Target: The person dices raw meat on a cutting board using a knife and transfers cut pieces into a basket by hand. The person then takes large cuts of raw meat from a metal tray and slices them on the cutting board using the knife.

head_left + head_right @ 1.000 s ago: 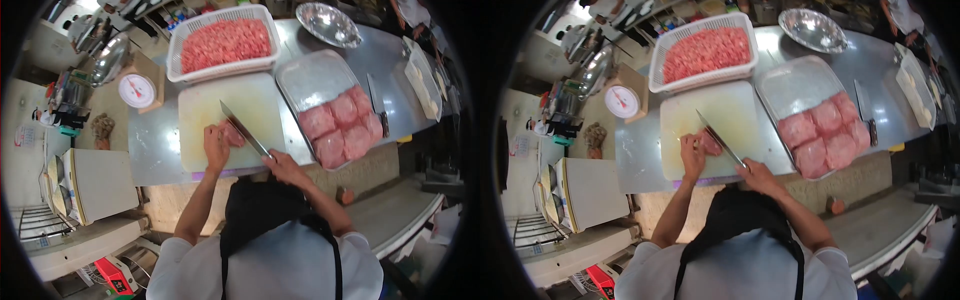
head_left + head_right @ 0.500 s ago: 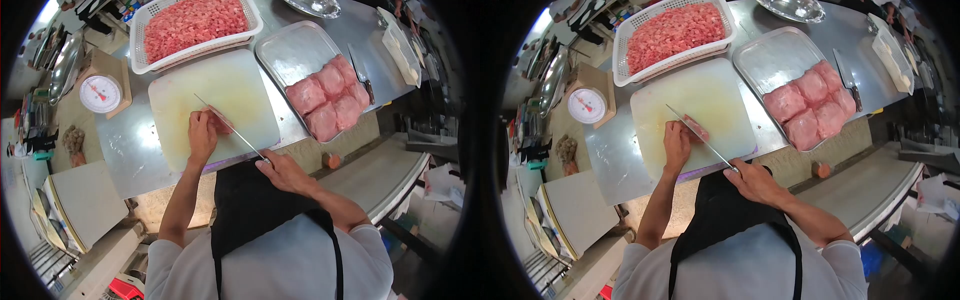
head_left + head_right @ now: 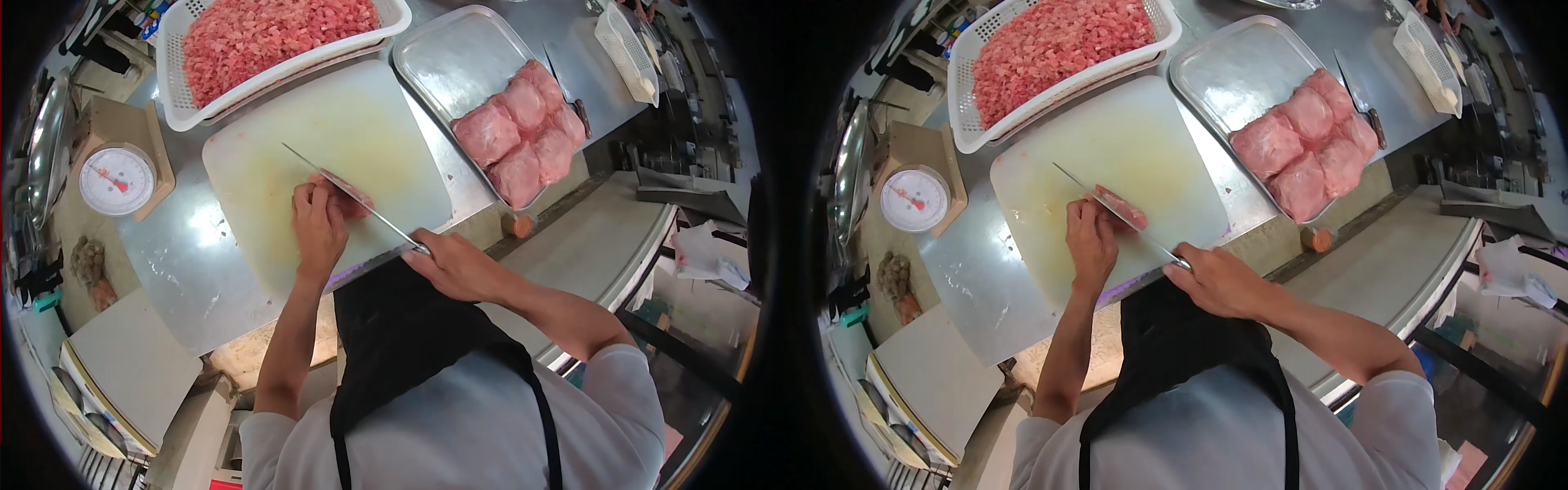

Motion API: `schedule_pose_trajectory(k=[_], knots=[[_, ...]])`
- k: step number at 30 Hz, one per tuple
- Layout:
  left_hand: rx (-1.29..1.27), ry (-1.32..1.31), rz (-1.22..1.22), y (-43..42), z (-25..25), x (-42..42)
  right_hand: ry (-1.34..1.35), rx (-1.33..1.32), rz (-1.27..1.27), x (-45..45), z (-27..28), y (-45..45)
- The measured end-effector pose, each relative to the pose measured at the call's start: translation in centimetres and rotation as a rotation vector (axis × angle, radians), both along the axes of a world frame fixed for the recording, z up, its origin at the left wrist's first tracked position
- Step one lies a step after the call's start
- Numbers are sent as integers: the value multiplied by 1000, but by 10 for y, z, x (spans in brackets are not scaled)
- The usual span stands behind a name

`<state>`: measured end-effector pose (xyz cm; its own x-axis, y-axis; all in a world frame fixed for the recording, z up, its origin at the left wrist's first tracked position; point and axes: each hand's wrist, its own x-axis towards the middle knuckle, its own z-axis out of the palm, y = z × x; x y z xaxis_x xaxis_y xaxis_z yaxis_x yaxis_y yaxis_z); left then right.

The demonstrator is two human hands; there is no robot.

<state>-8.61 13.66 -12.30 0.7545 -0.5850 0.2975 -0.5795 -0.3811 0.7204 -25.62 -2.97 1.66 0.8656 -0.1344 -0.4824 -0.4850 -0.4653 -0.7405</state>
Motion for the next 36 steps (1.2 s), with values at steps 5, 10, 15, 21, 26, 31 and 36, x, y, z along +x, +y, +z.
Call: schedule_pose_trajectory(k=[5, 10, 15, 21, 26, 31, 36], knots=[[-8, 7, -18, 3, -4, 1, -37, -140, 25, 39, -35, 17], [-31, 101, -11, 4, -2, -2, 58, -127, 26, 6, 9, 19], [-71, 140, 2, 4, -5, -3, 11, -245, 69, 6, -13, 17], [-43, 62, -32, 5, -1, -1, 48, -213, 49, 16, -23, 21], [-73, 68, -27, 5, -4, -1, -64, -139, 16, 0, -55, 13], [-79, 20, -36, 9, -6, -3, -137, -114, -25, 30, -54, 19], [-9, 113, 23, 5, -1, -2, 67, -44, -34, 2, 23, 17]])
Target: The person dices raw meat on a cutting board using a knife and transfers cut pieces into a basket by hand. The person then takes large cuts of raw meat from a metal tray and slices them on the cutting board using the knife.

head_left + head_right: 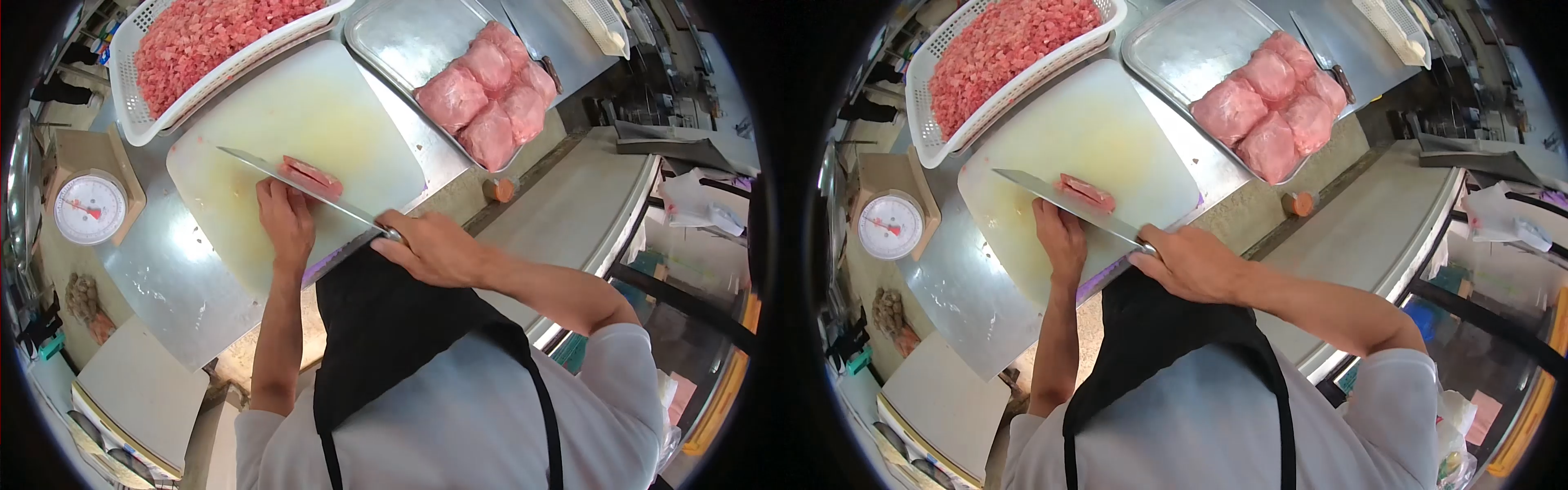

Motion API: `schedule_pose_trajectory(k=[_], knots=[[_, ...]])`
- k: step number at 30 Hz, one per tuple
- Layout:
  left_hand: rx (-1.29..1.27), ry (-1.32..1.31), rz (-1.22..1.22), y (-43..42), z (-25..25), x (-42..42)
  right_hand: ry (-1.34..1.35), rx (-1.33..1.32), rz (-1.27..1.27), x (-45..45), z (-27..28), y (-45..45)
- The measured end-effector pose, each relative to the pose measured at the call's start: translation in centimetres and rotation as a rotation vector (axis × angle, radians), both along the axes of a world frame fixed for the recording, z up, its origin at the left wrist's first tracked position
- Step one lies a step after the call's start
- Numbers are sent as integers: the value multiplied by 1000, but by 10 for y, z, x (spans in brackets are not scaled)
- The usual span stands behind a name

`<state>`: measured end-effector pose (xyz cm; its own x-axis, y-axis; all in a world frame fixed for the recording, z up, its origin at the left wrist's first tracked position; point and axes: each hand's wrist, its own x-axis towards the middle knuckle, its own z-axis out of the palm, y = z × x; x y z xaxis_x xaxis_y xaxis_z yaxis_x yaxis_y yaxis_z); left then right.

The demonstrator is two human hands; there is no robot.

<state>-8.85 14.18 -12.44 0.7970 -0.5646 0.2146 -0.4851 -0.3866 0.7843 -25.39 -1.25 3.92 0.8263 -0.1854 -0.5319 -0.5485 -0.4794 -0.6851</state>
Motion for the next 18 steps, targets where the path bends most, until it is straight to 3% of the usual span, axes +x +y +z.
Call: schedule_pose_trajectory(k=[9, 16, 18], knots=[[-84, 1, -12, 0, -8, -1, -129, -59, 37, 49, -78, 7], [-90, -75, -12, 3, -16, 1, 23, 47, 39, 14, -37, -2], [-88, -103, -6, 0, -14, -1, -98, 1, 30, 13, -76, 1]])
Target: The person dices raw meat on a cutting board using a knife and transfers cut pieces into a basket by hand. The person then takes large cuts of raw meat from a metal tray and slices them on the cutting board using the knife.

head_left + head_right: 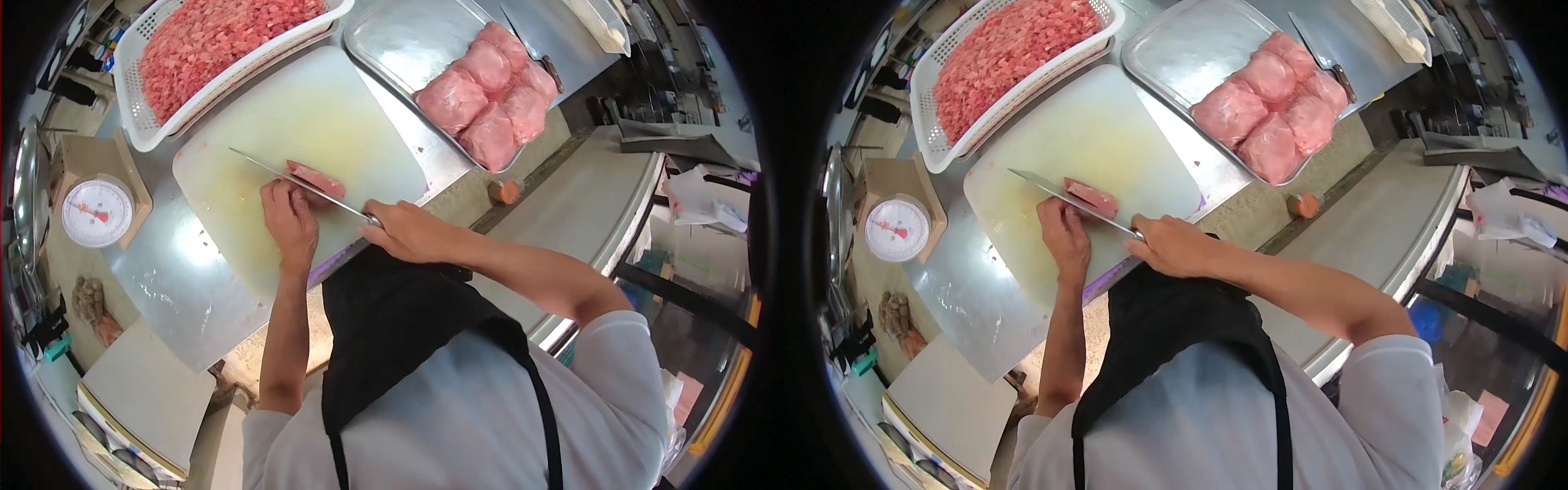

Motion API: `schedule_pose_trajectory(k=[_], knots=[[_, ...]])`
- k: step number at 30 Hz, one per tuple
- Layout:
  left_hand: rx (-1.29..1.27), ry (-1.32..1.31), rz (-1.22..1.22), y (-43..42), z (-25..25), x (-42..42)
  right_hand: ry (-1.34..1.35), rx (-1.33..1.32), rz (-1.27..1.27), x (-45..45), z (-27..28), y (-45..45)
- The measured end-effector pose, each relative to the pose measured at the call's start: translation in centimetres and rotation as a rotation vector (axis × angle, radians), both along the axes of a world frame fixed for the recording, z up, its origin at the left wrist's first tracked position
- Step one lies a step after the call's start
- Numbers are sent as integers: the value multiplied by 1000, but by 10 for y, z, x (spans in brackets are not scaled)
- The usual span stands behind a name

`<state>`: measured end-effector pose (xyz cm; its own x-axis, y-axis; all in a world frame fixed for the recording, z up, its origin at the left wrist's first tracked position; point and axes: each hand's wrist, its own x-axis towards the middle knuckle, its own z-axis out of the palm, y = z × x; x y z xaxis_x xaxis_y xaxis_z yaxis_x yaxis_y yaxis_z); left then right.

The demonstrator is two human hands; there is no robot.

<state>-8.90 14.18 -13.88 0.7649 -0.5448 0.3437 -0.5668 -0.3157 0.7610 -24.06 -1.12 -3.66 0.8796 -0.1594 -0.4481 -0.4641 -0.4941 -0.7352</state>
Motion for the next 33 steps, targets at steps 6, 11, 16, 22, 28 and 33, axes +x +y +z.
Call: schedule_pose_trajectory(k=[6, 11, 16, 22, 28, 33], knots=[[-121, -14, 22, 0, -5, -4, -78, -21, -44, 11, 2, 5], [-12, 30, 21, 2, -4, -5, 26, 41, -35, -20, 66, 0], [-55, 96, 7, 3, -4, -4, 35, 65, 11, -4, 47, -3], [-89, 147, -16, 5, 0, -3, -148, -29, -20, 45, -8, 16], [-75, 176, -32, 12, -2, 1, 105, 70, 4, 3, 18, 4], [-82, 176, 5, 14, -8, -3, -23, -9, -19, 27, -17, 14]])
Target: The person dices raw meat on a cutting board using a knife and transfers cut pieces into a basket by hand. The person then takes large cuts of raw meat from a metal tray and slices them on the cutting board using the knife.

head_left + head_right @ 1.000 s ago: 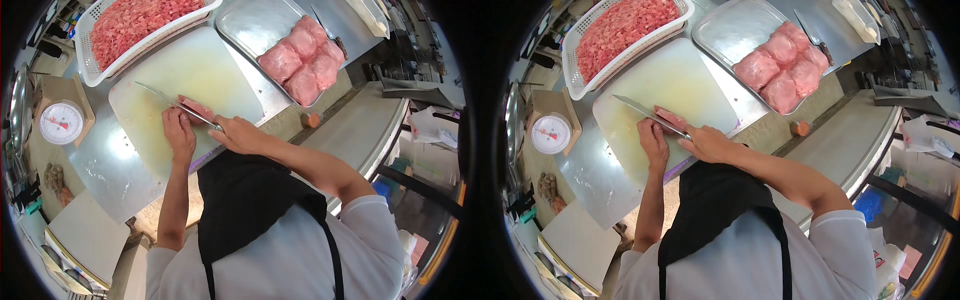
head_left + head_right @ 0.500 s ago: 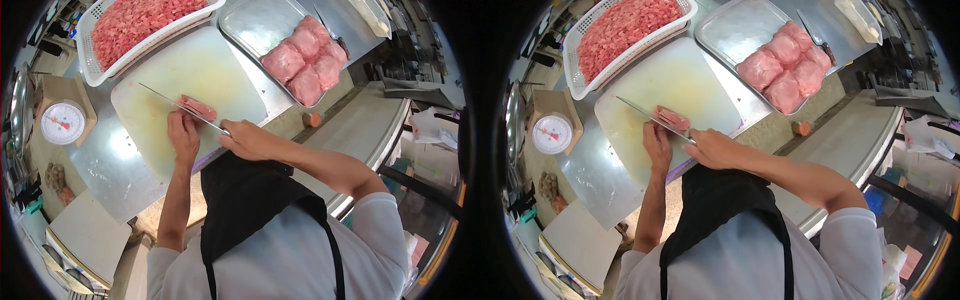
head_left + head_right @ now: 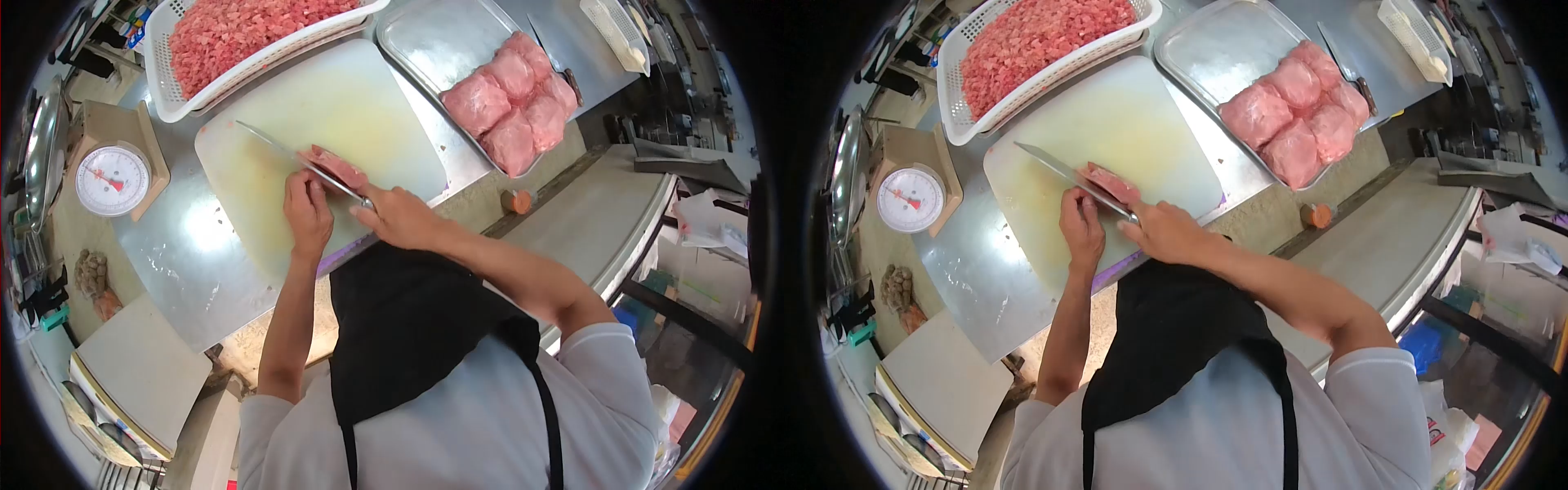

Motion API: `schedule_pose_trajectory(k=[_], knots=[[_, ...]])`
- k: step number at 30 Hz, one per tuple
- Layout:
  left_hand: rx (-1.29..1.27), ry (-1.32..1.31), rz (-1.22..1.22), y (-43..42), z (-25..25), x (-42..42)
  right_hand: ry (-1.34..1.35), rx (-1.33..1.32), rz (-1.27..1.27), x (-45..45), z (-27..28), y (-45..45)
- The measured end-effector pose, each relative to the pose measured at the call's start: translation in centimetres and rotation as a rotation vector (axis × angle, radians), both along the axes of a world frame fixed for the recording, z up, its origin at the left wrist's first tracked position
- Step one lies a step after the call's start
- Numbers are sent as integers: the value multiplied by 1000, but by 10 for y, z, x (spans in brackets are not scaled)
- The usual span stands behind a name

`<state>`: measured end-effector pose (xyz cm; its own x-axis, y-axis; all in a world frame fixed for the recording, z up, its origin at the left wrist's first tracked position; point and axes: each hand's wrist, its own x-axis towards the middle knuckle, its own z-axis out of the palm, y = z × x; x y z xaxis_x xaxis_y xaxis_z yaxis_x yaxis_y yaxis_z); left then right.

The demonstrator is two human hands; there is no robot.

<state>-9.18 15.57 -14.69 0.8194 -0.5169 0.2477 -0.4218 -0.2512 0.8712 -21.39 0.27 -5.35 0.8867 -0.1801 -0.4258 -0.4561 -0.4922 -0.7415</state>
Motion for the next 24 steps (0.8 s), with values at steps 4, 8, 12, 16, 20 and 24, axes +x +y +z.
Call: schedule_pose_trajectory(k=[4, 8, 12, 16, 20, 24], knots=[[-6, -13, -9, -3, 1, 1, 17, 20, -14, -19, 58, -2], [4, -62, -8, -6, 5, 2, 113, 58, -33, -48, 91, 0], [-8, -16, -18, -4, 4, 2, 106, 40, 2, -43, 81, -2], [25, -40, -26, -1, 2, 5, 64, -13, 55, -18, 55, -1], [21, -21, 5, 0, -2, 3, -26, -27, 54, 2, 32, 5], [-6, 24, 39, 0, -4, 1, 126, -14, 78, -9, 61, 3]])
